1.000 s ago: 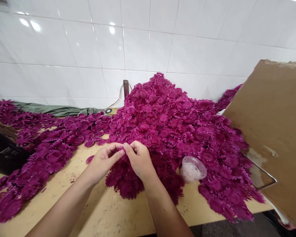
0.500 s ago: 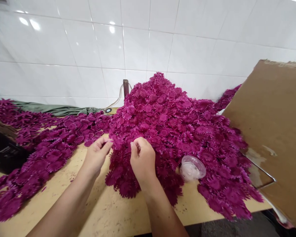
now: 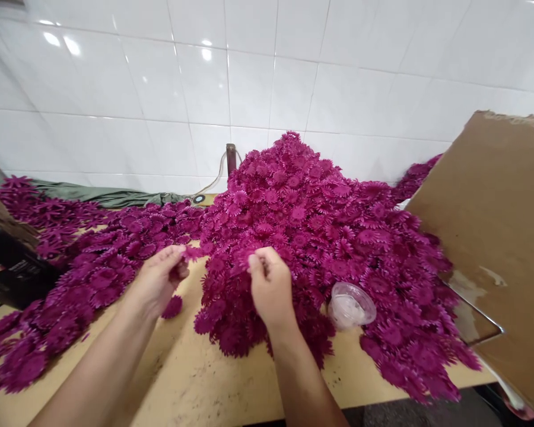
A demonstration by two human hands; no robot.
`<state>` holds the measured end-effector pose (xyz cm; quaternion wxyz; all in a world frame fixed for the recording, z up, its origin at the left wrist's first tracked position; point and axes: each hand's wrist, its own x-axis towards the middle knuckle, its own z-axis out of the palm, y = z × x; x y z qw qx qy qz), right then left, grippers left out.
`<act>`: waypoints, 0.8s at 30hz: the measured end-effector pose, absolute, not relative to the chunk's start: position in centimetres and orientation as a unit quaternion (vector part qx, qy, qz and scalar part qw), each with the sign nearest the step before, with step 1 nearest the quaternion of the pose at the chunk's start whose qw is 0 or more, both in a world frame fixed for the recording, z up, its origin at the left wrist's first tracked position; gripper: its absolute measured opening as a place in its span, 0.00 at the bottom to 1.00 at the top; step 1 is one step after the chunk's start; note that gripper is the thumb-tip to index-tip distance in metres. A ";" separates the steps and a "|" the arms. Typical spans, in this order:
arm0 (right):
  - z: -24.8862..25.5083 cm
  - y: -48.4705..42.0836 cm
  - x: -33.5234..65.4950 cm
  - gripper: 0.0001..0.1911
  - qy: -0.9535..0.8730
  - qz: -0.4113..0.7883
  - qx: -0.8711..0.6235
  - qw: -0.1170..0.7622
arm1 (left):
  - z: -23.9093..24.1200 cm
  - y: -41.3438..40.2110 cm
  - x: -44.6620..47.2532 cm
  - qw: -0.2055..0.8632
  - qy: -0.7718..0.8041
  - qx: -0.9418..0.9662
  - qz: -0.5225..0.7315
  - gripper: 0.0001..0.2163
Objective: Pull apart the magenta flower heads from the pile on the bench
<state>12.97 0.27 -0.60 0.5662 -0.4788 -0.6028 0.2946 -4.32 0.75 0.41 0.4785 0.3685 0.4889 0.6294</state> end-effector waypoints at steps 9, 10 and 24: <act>0.7 3.4 13.4 0.19 -0.641 0.016 -0.558 0.526 | 0.2 1.5 -2.7 0.523 0.487 0.424 0.556 0.18; 0.7 3.0 12.9 0.20 -0.658 0.022 -0.541 0.524 | 0.1 1.6 -2.4 0.525 0.487 0.431 0.549 0.17; -0.2 3.6 12.3 0.14 -0.598 0.243 -0.522 0.558 | 0.3 0.6 -2.1 0.686 0.386 0.362 0.500 0.09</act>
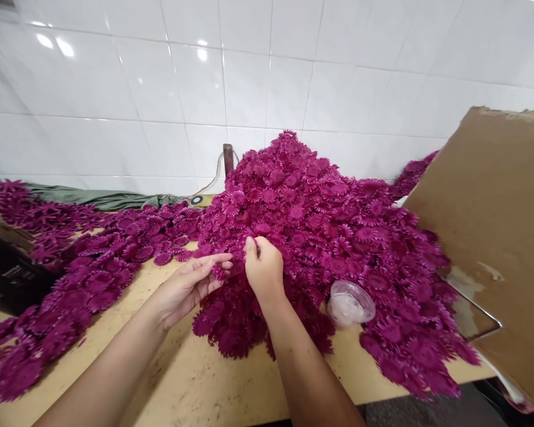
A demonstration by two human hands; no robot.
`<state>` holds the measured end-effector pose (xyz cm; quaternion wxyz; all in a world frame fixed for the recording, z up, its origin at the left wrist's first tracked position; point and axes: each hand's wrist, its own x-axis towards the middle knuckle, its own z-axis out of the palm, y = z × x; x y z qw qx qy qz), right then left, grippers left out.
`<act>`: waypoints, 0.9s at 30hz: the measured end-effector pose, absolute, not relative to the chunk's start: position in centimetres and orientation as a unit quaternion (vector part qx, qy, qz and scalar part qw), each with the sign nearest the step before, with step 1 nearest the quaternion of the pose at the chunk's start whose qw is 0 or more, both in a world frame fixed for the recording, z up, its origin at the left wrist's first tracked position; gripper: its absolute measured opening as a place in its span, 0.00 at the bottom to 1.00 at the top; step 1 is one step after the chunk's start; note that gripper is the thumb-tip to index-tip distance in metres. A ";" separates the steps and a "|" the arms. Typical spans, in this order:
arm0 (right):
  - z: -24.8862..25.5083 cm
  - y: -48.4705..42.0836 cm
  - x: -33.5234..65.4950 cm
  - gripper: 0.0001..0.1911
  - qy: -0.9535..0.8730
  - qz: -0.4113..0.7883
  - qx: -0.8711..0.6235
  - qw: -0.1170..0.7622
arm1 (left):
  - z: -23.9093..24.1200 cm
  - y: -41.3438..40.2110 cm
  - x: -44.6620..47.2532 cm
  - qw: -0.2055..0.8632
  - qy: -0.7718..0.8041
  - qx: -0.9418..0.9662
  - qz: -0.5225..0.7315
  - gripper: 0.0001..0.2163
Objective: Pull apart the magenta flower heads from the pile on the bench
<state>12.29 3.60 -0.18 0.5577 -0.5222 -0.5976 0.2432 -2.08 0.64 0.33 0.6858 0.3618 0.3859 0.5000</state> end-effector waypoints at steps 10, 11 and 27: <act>0.3 4.2 12.8 0.09 -0.562 0.310 -0.493 0.588 | -0.3 0.5 -2.2 0.659 0.416 0.362 0.511 0.13; 0.3 4.1 12.7 0.09 -0.559 0.332 -0.484 0.585 | -0.3 0.6 -2.1 0.647 0.428 0.365 0.515 0.14; 1.3 1.8 12.4 0.13 -0.620 0.338 -0.445 0.550 | 0.6 0.0 -2.2 0.597 0.406 0.443 0.532 0.17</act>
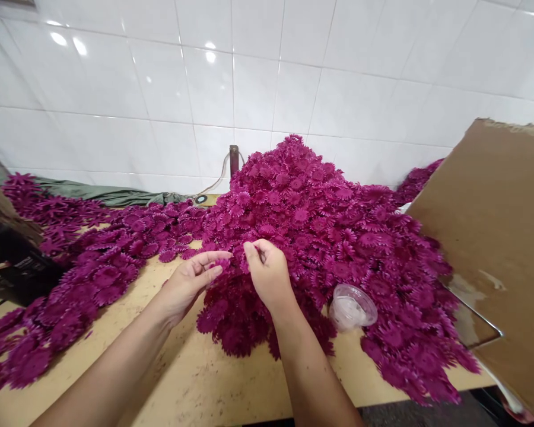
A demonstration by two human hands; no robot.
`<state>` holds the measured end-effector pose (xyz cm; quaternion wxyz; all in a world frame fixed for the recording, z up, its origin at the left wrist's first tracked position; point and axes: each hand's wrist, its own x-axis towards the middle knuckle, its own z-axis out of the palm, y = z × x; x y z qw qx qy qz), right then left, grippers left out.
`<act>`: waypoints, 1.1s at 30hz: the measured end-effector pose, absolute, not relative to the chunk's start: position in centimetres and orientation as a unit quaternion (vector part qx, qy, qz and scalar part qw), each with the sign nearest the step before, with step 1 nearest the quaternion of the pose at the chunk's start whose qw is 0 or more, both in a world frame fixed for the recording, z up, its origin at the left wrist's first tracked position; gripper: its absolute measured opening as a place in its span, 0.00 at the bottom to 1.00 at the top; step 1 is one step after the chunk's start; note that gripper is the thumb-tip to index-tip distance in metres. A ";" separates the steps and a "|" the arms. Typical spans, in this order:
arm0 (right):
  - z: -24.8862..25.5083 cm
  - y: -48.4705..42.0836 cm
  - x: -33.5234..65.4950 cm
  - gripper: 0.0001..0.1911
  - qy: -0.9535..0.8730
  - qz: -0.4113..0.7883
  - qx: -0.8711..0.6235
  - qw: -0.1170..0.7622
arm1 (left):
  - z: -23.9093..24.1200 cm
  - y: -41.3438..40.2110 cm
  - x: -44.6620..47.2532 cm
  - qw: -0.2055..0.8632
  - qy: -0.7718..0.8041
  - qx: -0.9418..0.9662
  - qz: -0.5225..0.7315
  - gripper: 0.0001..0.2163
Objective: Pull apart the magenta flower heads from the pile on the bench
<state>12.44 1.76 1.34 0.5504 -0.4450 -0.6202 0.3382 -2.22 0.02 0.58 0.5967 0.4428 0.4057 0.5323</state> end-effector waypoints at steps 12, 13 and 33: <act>0.5 0.7 11.1 0.08 -0.709 0.267 -0.437 0.485 | -0.1 0.4 -1.8 0.575 0.405 0.420 0.574 0.17; 0.8 1.1 11.5 0.08 -0.708 0.217 -0.457 0.494 | -0.1 0.4 -2.0 0.576 0.407 0.425 0.568 0.16; 0.9 1.3 15.9 0.10 -0.738 -0.041 -0.496 0.456 | -2.4 0.6 -10.7 0.079 0.632 0.738 0.223 0.12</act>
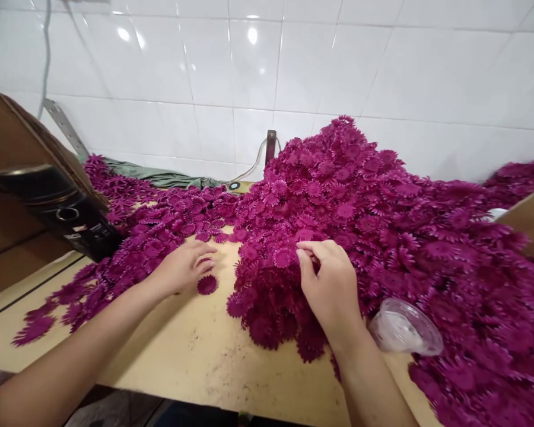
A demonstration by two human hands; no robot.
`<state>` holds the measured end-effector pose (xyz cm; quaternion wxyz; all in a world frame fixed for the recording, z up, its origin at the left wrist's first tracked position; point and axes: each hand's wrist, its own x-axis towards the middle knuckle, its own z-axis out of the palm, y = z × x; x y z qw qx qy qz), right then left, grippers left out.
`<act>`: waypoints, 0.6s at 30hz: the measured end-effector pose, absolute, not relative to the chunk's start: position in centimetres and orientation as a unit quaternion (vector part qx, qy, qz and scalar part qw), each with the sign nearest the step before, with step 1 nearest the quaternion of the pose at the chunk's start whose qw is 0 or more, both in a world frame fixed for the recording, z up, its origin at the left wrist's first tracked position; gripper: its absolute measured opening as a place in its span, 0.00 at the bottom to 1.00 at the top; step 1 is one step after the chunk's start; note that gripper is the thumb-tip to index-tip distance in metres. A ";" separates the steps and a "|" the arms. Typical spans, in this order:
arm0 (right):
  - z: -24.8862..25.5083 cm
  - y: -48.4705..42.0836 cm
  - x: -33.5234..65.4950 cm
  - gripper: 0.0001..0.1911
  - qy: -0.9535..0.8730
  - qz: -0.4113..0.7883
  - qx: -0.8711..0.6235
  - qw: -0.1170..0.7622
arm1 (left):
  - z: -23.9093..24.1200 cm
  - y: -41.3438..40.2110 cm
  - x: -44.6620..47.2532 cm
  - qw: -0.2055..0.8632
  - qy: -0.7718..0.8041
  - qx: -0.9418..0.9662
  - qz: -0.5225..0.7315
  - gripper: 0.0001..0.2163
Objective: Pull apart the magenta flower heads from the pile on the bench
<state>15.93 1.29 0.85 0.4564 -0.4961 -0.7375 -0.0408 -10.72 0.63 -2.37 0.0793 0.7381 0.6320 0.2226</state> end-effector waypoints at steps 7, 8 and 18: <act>-0.8 -2.5 9.5 0.09 -0.792 0.026 -0.432 0.430 | -4.9 1.4 -12.4 0.155 0.659 0.673 0.298 0.08; -1.4 -3.0 8.0 0.09 -0.811 0.045 -0.418 0.406 | -5.0 1.4 -12.3 0.160 0.661 0.665 0.309 0.07; -4.3 -1.8 1.3 0.12 -0.887 0.062 -0.433 0.147 | -5.2 2.1 -12.7 0.193 0.651 0.561 0.474 0.12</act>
